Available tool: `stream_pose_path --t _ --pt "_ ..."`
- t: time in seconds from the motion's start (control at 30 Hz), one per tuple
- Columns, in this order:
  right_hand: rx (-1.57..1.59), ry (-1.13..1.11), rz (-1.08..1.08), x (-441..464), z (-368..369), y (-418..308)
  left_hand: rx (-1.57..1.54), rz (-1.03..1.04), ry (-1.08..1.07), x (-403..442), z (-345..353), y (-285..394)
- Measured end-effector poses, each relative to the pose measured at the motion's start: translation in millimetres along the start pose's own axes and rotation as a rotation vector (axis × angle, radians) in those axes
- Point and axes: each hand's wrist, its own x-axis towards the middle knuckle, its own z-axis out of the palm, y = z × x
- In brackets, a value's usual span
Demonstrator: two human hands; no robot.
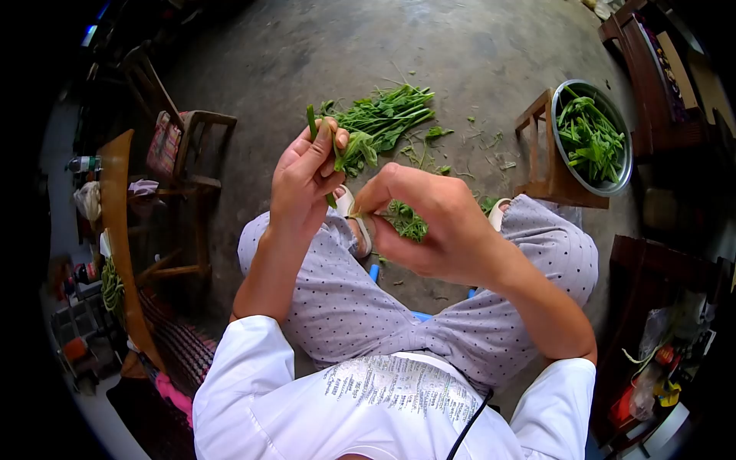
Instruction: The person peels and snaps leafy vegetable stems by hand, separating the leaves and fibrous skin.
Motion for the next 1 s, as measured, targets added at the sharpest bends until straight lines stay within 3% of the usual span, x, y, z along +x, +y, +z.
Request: stream_pose_path --t 0.07,0.17,0.2,0.23,0.27,0.33,0.37,0.5,0.57,0.8,0.87,1.0 --pt "0.022 -0.072 0.060 -2 -5 -2 0.020 0.027 0.081 0 3 3" --pt "0.178 -0.214 0.083 -1 -20 2 -0.025 0.050 0.014 -2 0 5" --pt "0.240 -0.321 0.280 2 -31 -7 -0.024 0.051 0.015 -2 -1 5" --pt "0.239 -0.322 0.279 -2 -31 -1 -0.070 0.052 -0.036 -2 -3 5" --pt "-0.116 -0.338 0.163 -8 -29 10 -0.117 0.053 -0.089 -2 -4 6" --pt "-0.776 -0.399 0.170 -11 -27 16 -0.149 0.060 -0.131 -2 -6 8" --pt "-0.774 -0.398 0.168 -10 -27 18 -0.182 0.065 -0.174 -1 -8 8" --pt "-0.681 -0.143 0.177 -3 -22 9 -0.222 0.078 -0.278 -3 -9 9" --pt "-0.459 0.052 0.164 1 -18 7 -0.256 0.049 -0.329 -3 -9 6" --pt "-0.235 0.208 0.115 5 -3 16 -0.273 0.044 -0.382 -1 -3 0" --pt "-0.316 0.232 0.079 5 -8 11 0.010 0.175 -0.083 -4 6 7" --pt "-0.422 0.260 0.072 2 -14 9 -0.092 0.082 -0.157 2 -17 -2"
